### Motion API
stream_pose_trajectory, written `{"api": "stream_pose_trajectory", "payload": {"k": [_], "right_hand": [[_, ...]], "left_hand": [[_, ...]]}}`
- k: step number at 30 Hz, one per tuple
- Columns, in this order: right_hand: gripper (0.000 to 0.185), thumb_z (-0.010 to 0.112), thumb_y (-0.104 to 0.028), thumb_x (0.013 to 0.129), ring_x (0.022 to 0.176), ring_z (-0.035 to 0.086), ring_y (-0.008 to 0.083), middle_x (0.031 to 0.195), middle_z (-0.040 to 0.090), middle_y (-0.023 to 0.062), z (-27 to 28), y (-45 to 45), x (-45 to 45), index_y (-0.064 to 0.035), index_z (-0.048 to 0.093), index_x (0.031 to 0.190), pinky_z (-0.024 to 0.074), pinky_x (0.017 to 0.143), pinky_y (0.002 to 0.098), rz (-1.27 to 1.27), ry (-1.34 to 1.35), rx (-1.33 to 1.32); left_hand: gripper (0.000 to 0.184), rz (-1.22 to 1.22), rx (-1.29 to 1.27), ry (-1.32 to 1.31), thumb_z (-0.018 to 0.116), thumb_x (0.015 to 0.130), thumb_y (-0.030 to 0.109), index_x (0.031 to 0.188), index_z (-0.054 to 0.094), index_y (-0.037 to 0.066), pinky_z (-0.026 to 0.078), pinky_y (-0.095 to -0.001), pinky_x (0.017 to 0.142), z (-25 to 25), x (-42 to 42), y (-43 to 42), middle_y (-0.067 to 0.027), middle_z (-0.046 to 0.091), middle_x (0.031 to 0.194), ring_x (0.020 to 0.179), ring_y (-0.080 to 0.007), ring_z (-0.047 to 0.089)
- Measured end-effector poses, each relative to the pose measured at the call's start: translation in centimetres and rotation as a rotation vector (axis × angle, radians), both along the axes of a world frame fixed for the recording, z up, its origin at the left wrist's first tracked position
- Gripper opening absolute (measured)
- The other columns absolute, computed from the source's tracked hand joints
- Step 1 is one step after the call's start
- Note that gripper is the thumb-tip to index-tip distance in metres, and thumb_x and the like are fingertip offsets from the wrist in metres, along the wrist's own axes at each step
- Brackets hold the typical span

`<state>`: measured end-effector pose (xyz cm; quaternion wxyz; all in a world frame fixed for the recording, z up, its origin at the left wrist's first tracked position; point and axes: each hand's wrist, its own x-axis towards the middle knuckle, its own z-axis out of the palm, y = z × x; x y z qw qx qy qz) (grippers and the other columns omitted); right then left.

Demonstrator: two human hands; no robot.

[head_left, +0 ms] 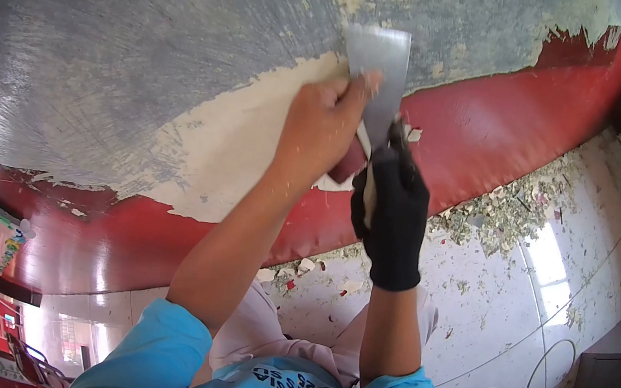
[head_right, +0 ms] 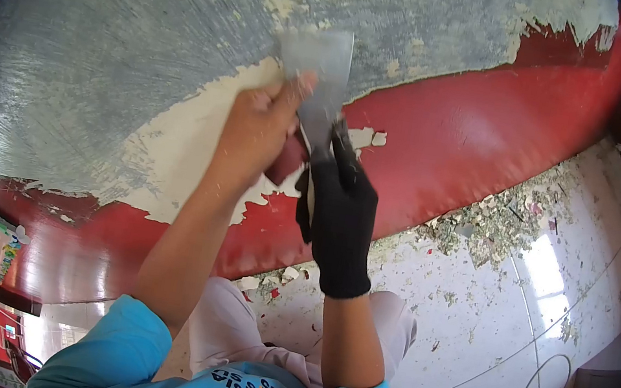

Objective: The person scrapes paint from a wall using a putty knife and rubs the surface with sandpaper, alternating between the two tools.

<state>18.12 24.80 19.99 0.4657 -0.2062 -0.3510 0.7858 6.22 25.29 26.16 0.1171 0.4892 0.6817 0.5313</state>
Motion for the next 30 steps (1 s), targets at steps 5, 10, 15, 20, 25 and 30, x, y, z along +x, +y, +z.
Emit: {"api": "stream_pose_trajectory", "payload": {"k": [5,10,15,20,25,30], "right_hand": [[0.041,0.053,-0.007,0.091,0.055,0.053,0.0095,0.069,0.053,0.0062,-0.4,0.6,-0.4,0.001,0.047,0.13,0.0447,0.051,0.0247,-0.227,-0.269,0.482],[0.04,0.047,-0.017,0.096,0.052,0.044,0.0034,0.069,0.049,0.0004,-0.8,0.0,0.0,-0.0032,0.045,0.133,0.0346,0.042,0.016,-0.069,-0.15,0.04],[0.032,0.048,-0.01,0.094,0.055,0.048,0.0071,0.07,0.05,0.0028,-0.3,2.1,0.1,-0.0002,0.05,0.125,0.039,0.045,0.0198,-0.017,0.074,-0.014],[0.036,0.05,-0.003,0.088,0.051,0.046,0.0103,0.074,0.054,0.0069,-0.2,1.7,0.5,0.0037,0.047,0.123,0.0388,0.048,0.0226,-0.288,-0.315,0.491],[0.043,0.05,-0.016,0.094,0.045,0.038,0.0023,0.064,0.048,-0.0004,0.5,2.4,0.4,0.0023,0.043,0.133,0.031,0.039,0.0181,-0.152,-0.069,0.216],[0.045,0.052,-0.018,0.094,0.05,0.04,0.0025,0.064,0.048,-0.0007,0.9,2.0,0.9,0.0015,0.043,0.133,0.0327,0.042,0.0179,-0.03,0.112,-0.047]], "left_hand": [[0.052,0.005,-0.1,-0.046,0.056,0.09,0.042,0.064,0.057,-0.004,0.036,-0.0306,0.048,0.2,0.1,-0.6,-0.0022,0.045,0.049,0.051,-0.0074,0.04],[0.054,-0.032,-0.132,-0.023,0.056,0.089,0.043,0.066,0.059,-0.005,0.036,-0.0314,0.048,0.0,-0.1,0.2,-0.006,0.044,0.047,0.049,-0.0095,0.04],[0.056,-0.046,-0.059,0.025,0.056,0.088,0.044,0.063,0.055,-0.006,0.036,-0.0342,0.048,0.3,0.2,1.7,-0.01,0.043,0.047,0.046,-0.0136,0.039],[0.054,-0.107,-0.003,-0.067,0.057,0.088,0.042,0.06,0.054,-0.005,0.034,-0.0333,0.046,0.7,0.7,2.2,-0.0096,0.04,0.046,0.045,-0.0137,0.037],[0.053,-0.094,-0.118,0.006,0.056,0.088,0.041,0.061,0.055,-0.004,0.034,-0.0332,0.046,-0.1,0.6,2.4,-0.0079,0.041,0.046,0.045,-0.0134,0.038],[0.051,-0.041,-0.06,0.094,0.058,0.087,0.04,0.062,0.058,-0.004,0.038,-0.0342,0.048,0.8,1.4,2.5,-0.0108,0.048,0.047,0.044,-0.016,0.045]]}}
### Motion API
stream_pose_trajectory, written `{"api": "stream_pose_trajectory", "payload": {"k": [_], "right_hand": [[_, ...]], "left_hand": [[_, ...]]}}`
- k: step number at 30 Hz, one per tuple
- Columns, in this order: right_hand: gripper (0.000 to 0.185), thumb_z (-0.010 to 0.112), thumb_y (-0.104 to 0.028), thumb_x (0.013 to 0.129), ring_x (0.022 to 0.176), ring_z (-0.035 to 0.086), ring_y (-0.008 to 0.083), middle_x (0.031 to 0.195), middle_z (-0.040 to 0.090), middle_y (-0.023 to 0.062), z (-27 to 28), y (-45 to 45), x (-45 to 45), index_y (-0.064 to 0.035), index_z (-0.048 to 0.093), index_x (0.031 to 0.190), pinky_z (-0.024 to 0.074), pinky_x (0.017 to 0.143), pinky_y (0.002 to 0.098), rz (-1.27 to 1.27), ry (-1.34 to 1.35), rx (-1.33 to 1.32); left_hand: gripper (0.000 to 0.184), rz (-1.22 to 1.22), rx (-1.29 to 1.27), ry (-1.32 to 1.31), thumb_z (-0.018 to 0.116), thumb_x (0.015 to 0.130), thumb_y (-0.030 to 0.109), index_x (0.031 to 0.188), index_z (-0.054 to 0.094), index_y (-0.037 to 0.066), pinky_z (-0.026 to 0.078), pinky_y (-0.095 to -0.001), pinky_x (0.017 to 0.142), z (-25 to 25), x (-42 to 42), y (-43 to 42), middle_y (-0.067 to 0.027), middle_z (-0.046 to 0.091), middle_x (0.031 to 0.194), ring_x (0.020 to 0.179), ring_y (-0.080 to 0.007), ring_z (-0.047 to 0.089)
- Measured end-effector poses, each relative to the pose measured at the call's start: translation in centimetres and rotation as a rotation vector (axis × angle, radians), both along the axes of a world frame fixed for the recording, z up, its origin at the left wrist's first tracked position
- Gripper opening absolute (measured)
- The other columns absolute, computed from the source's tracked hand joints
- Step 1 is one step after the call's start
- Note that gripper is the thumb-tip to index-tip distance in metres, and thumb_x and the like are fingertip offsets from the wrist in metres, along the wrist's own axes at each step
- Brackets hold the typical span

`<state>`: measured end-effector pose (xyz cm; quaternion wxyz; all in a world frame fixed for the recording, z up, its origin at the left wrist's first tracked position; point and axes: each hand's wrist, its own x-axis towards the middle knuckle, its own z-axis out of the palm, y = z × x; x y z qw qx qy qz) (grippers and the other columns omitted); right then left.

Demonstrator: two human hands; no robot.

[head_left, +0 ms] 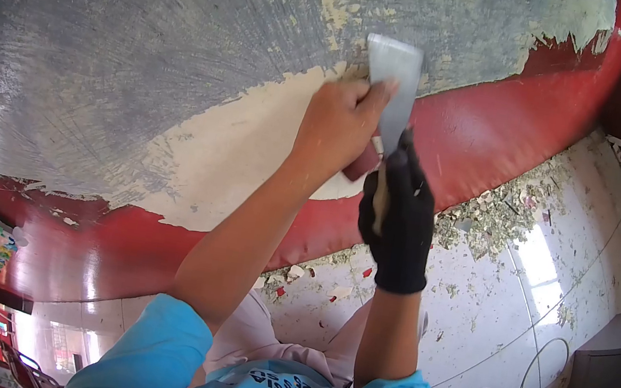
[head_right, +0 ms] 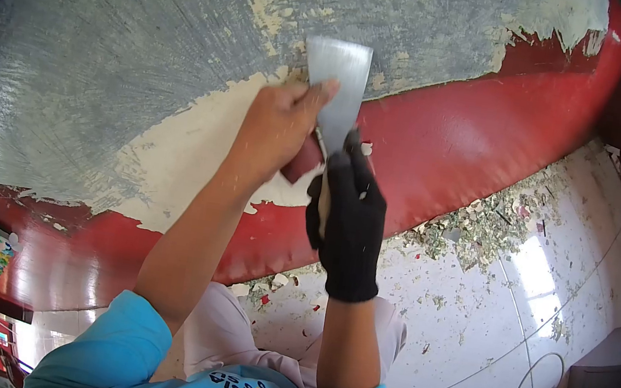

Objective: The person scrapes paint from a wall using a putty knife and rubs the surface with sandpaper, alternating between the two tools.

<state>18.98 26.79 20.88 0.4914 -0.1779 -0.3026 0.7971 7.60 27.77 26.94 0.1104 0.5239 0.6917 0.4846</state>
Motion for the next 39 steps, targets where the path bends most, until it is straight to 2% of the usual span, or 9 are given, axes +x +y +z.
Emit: {"api": "stream_pose_trajectory", "payload": {"k": [3,8,19,21,24,26,30,33,39], "right_hand": [[0.045,0.052,-0.02,0.093,0.049,0.04,0.0026,0.064,0.049,-0.0003,-3.1,-0.3,-0.7,-0.0011,0.044,0.134,0.0327,0.042,0.0181,-0.355,-0.392,0.591],[0.045,0.049,-0.019,0.095,0.048,0.04,0.0031,0.063,0.048,0.0001,-0.7,0.0,0.2,0.0018,0.042,0.133,0.0323,0.042,0.0183,-0.226,-0.363,0.476],[0.042,0.051,-0.028,0.094,0.038,0.038,0.0058,0.063,0.047,-0.0003,-0.3,4.1,-0.9,-0.0058,0.046,0.13,0.0317,0.033,0.0209,-0.843,-0.366,1.031],[0.044,0.049,-0.029,0.095,0.038,0.038,0.0059,0.063,0.047,-0.0004,1.1,1.3,0.3,-0.0066,0.044,0.133,0.0319,0.034,0.0211,-0.068,0.128,-0.013],[0.04,0.05,-0.032,0.094,0.039,0.039,0.0059,0.063,0.046,-0.0005,0.6,3.3,0.1,-0.008,0.049,0.126,0.0325,0.034,0.021,-0.587,-0.306,0.706],[0.032,0.051,-0.037,0.094,0.04,0.04,0.0063,0.061,0.045,-0.0011,4.3,5.0,1.5,-0.0103,0.054,0.112,0.0328,0.035,0.02,-0.217,0.073,0.224],[0.029,0.051,-0.041,0.093,0.044,0.044,0.0073,0.066,0.047,-0.0014,5.6,4.9,2.4,-0.0122,0.054,0.097,0.0332,0.037,0.0187,-0.065,0.136,-0.006],[0.028,0.053,-0.036,0.093,0.049,0.044,0.0068,0.073,0.05,-0.0007,5.4,7.3,3.5,-0.0177,0.051,0.114,0.0328,0.038,0.0172,-0.061,0.154,0.08],[0.023,0.055,-0.035,0.091,0.047,0.043,0.009,0.07,0.052,0.0014,8.0,8.6,4.6,-0.0153,0.052,0.101,0.0328,0.036,0.0204,-0.084,0.177,0.069]], "left_hand": [[0.052,-0.047,-0.078,-0.026,0.057,0.087,0.041,0.063,0.059,-0.004,0.041,-0.034,0.05,-0.5,-0.7,-0.2,-0.013,0.053,0.05,0.046,-0.0181,0.051],[0.048,-0.046,0.014,-0.058,0.06,0.088,0.042,0.068,0.062,-0.001,0.034,-0.0252,0.047,-0.2,-0.6,0.4,0.001,0.047,0.053,0.05,-0.006,0.039],[0.048,-0.125,-0.013,0.197,0.055,0.088,0.039,0.068,0.061,-0.003,0.04,-0.0355,0.052,4.2,1.8,1.4,-0.0126,0.049,0.049,0.046,-0.0198,0.048],[0.046,-0.141,-0.036,0.269,0.057,0.087,0.038,0.068,0.061,-0.003,0.039,-0.0351,0.051,3.3,1.5,0.9,-0.0126,0.048,0.049,0.045,-0.0201,0.047],[0.045,-0.095,-0.09,0.198,0.062,0.084,0.038,0.068,0.061,-0.004,0.04,-0.0333,0.049,3.7,1.4,0.7,-0.0113,0.049,0.048,0.044,-0.0183,0.047],[0.045,-0.101,-0.028,0.157,0.063,0.084,0.038,0.068,0.061,-0.004,0.039,-0.033,0.049,4.2,1.6,0.2,-0.0102,0.05,0.049,0.044,-0.0175,0.047],[0.043,-0.102,-0.074,0.091,0.067,0.084,0.037,0.074,0.066,-0.005,0.037,-0.0264,0.051,4.0,1.0,-1.5,-0.0036,0.053,0.056,0.054,-0.0085,0.044],[0.042,-0.139,-0.095,0.051,0.067,0.084,0.036,0.073,0.066,-0.005,0.037,-0.0261,0.051,3.5,0.6,-2.2,-0.0028,0.054,0.057,0.054,-0.008,0.044],[0.035,-0.173,-0.103,0.021,0.067,0.085,0.03,0.074,0.066,-0.003,0.035,-0.0243,0.051,2.5,0.4,-3.4,-0.0008,0.053,0.058,0.054,-0.0061,0.043]]}}
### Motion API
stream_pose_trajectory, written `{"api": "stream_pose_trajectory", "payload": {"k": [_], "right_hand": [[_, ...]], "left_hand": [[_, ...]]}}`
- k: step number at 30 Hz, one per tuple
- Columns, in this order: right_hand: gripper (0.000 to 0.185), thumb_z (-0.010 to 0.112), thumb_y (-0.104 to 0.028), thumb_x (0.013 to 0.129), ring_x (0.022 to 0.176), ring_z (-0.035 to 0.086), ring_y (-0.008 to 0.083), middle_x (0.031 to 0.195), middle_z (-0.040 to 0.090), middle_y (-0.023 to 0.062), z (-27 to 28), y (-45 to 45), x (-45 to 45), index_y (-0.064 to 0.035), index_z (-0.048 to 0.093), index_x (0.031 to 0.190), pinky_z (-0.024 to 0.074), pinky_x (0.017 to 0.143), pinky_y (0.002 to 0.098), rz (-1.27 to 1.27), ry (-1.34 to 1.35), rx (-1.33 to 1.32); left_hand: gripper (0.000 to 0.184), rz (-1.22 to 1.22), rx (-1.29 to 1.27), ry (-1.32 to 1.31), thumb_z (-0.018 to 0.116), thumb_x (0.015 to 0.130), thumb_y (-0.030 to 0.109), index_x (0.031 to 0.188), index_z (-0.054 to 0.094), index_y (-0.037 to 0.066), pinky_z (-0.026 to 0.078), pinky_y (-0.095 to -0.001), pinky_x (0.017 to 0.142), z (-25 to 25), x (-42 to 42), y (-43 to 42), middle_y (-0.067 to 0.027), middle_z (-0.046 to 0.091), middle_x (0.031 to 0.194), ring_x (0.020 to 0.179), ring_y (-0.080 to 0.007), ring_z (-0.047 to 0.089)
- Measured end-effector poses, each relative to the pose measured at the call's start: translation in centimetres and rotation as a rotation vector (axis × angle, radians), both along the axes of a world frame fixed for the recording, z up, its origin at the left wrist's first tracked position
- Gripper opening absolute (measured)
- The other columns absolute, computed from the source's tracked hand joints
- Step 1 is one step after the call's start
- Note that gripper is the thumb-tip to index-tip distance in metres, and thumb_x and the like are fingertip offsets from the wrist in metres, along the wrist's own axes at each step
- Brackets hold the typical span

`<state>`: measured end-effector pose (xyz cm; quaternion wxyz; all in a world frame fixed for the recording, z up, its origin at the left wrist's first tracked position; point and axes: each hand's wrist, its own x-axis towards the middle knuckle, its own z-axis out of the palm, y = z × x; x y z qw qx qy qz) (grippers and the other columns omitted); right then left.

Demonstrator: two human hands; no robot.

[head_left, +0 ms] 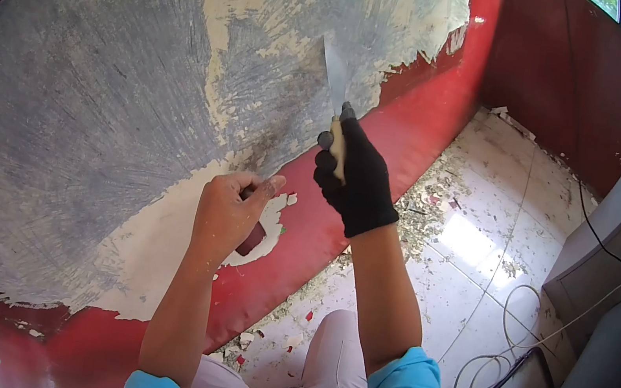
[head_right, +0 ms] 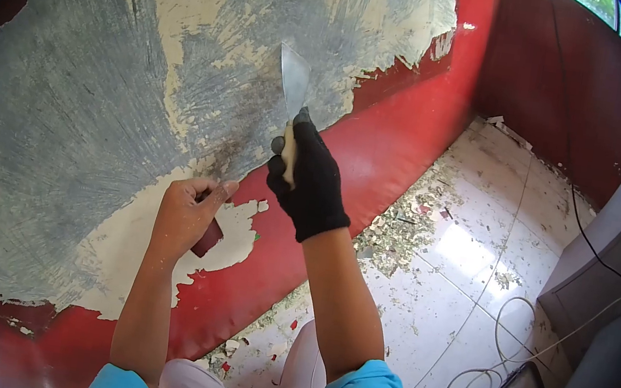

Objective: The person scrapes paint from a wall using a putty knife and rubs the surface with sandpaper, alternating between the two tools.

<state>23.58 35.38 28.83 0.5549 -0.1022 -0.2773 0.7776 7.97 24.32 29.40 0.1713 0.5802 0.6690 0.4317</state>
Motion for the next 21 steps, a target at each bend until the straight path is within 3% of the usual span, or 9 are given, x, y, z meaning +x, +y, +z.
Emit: {"api": "stream_pose_trajectory", "payload": {"k": [4,6,12,16,21], "right_hand": [[0.025,0.058,-0.034,0.09,0.052,0.047,0.0111,0.073,0.052,0.0035,0.8,5.8,1.9,-0.0117,0.048,0.09,0.0391,0.042,0.0205,-0.049,0.14,-0.059],[0.024,0.058,-0.035,0.09,0.053,0.047,0.0116,0.072,0.052,0.0035,1.3,6.9,3.1,-0.0127,0.047,0.089,0.039,0.043,0.0206,0.104,0.133,-0.018],[0.025,0.057,-0.038,0.089,0.05,0.044,0.0118,0.07,0.051,0.0028,0.7,4.6,3.0,-0.0145,0.052,0.095,0.0356,0.04,0.0227,-0.047,-0.076,-0.174],[0.023,0.054,-0.041,0.09,0.05,0.045,0.0109,0.068,0.05,0.0012,2.2,5.5,3.2,-0.0186,0.052,0.097,0.0341,0.039,0.0213,-0.024,-0.11,-0.284],[0.024,0.053,-0.043,0.091,0.044,0.043,0.0109,0.062,0.048,-0.0008,4.0,4.2,3.6,-0.0187,0.051,0.093,0.0345,0.038,0.0219,0.009,-0.077,-0.416]], "left_hand": [[0.029,-0.075,0.044,-0.091,0.067,0.086,0.024,0.075,0.065,-0.003,0.036,-0.0222,0.052,0.7,0.1,-1.1,-0.0001,0.054,0.06,0.056,-0.0051,0.045],[0.024,-0.066,0.139,-0.19,0.066,0.086,0.019,0.075,0.065,-0.002,0.037,-0.021,0.054,1.2,0.0,-1.3,0.0003,0.057,0.063,0.058,-0.0047,0.047],[0.013,-0.219,0.24,-0.282,0.066,0.085,0.01,0.081,0.064,-0.002,0.042,-0.0215,0.06,6.1,1.0,0.5,-0.001,0.062,0.072,0.062,-0.0054,0.05],[0.004,-0.189,0.321,0.048,0.066,0.081,0.001,0.083,0.064,0.0,0.044,-0.022,0.066,11.1,0.9,2.7,-0.0024,0.06,0.073,0.068,-0.0078,0.053],[0.013,-0.128,0.242,0.074,0.071,0.076,0.007,0.085,0.064,0.001,0.045,-0.0253,0.057,13.5,2.1,2.0,-0.0058,0.055,0.072,0.064,-0.014,0.056]]}}
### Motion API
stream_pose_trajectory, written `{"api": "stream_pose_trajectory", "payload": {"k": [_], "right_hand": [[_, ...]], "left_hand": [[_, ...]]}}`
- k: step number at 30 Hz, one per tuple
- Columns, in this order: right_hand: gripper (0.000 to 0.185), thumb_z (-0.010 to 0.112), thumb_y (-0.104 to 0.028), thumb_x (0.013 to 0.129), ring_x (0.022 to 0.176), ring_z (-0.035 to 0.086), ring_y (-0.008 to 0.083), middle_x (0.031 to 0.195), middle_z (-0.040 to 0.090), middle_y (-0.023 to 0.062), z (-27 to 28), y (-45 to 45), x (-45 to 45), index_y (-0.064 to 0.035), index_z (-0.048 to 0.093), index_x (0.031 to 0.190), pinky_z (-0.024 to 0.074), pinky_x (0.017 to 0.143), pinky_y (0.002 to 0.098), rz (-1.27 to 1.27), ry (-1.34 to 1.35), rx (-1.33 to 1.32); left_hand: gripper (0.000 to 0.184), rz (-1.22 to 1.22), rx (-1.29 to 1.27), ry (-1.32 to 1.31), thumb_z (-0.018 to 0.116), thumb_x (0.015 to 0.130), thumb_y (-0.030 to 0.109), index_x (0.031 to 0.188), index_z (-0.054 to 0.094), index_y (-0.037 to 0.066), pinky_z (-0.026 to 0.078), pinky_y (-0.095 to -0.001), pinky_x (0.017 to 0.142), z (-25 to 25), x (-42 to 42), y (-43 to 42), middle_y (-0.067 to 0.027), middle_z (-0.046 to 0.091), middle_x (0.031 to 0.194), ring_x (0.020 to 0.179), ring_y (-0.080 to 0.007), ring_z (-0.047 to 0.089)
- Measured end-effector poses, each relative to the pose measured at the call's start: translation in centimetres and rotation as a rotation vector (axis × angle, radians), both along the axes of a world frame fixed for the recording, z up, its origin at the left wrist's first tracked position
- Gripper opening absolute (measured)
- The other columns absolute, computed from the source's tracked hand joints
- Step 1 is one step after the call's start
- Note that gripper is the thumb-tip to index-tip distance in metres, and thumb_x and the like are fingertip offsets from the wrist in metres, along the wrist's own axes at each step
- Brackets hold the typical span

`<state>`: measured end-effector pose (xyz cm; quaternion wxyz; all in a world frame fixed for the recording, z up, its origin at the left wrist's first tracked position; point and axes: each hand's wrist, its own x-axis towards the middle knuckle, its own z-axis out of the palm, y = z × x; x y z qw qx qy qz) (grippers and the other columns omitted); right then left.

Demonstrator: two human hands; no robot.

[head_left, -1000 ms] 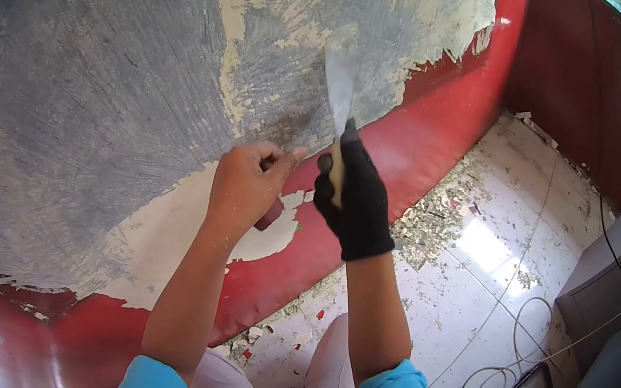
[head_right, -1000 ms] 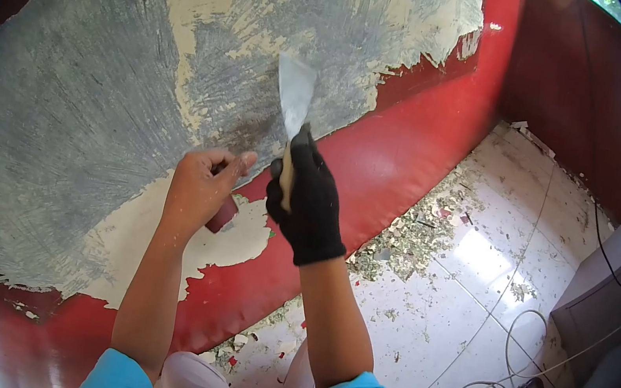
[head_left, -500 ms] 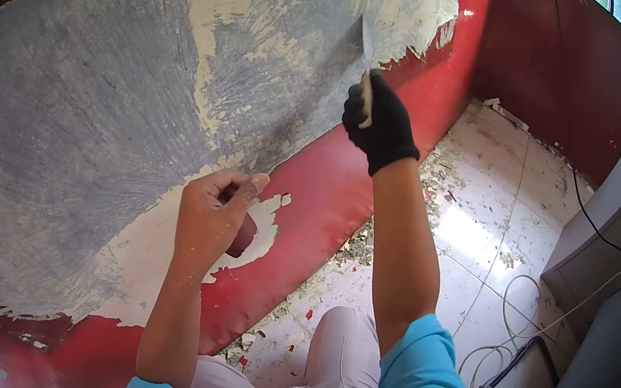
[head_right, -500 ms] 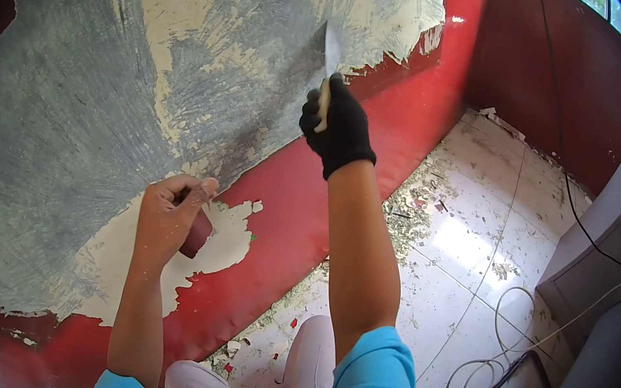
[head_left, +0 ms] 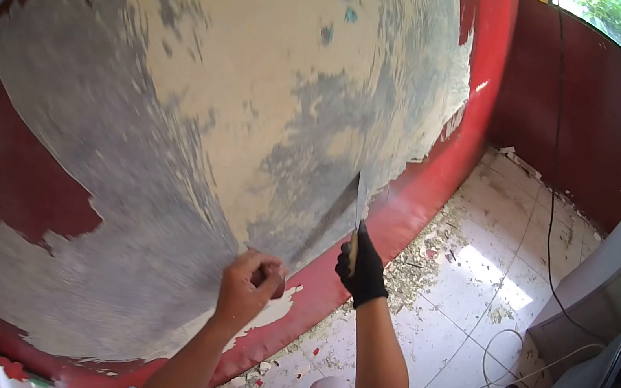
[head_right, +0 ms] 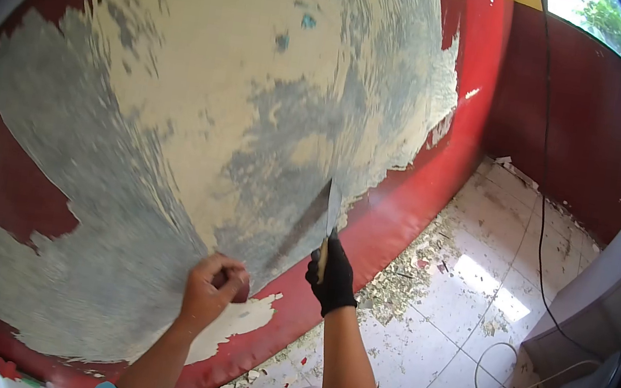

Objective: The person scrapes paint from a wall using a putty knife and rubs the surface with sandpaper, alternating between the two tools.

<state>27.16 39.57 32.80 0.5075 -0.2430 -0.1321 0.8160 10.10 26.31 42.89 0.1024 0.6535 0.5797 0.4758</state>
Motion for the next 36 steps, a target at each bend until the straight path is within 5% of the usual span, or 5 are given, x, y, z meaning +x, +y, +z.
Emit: {"api": "stream_pose_trajectory", "payload": {"k": [7,15,19,26,36], "right_hand": [[0.031,0.045,-0.037,0.096,0.049,0.047,0.0114,0.07,0.052,0.0016,-0.1,-10.3,1.9,-0.0286,0.049,0.126,0.0376,0.041,0.0225,0.301,0.125,-0.166],[0.054,0.053,-0.022,0.093,0.047,0.044,0.0124,0.065,0.049,0.0016,13.4,-24.3,4.8,-0.019,0.03,0.142,0.0374,0.042,0.0251,0.434,-0.088,-0.184],[0.068,0.055,-0.011,0.09,0.049,0.048,0.0108,0.068,0.051,0.0021,18.6,-22.8,4.9,-0.013,0.018,0.147,0.0407,0.044,0.0244,0.424,-0.242,0.03],[0.063,0.055,-0.014,0.089,0.044,0.046,0.0136,0.069,0.052,0.0065,27.1,-18.7,2.6,-0.0107,0.024,0.144,0.0379,0.038,0.0251,0.324,-0.202,0.229],[0.066,0.045,-0.007,0.092,0.049,0.052,0.0109,0.083,0.059,0.0106,36.2,-10.6,1.6,-0.013,0.009,0.148,0.041,0.042,0.0221,0.085,-0.366,0.572]], "left_hand": [[0.013,0.049,-0.455,-0.028,0.067,0.082,0.012,0.086,0.065,0.0,0.051,-0.0281,0.06,3.8,2.7,-3.9,-0.0103,0.057,0.081,0.064,-0.0164,0.061],[0.036,0.017,-0.809,0.09,0.067,0.08,0.034,0.085,0.065,-0.002,0.048,-0.0365,0.066,10.7,5.9,-6.8,-0.0172,0.059,0.074,0.068,-0.0289,0.061],[0.036,0.075,-0.618,-0.19,0.064,0.081,0.033,0.084,0.063,-0.003,0.046,-0.0415,0.066,10.6,4.4,-6.8,-0.0214,0.059,0.073,0.072,-0.0385,0.06],[0.034,-0.094,-0.46,-0.626,0.057,0.091,0.026,0.072,0.048,-0.002,0.039,-0.0321,0.056,21.2,3.4,-2.9,-0.0108,0.045,0.062,0.059,-0.0127,0.042],[0.035,-0.171,-0.169,-0.471,0.058,0.092,0.024,0.07,0.044,0.0,0.03,-0.0262,0.05,31.4,3.5,5.1,-0.0003,0.036,0.057,0.056,-0.0062,0.031]]}}
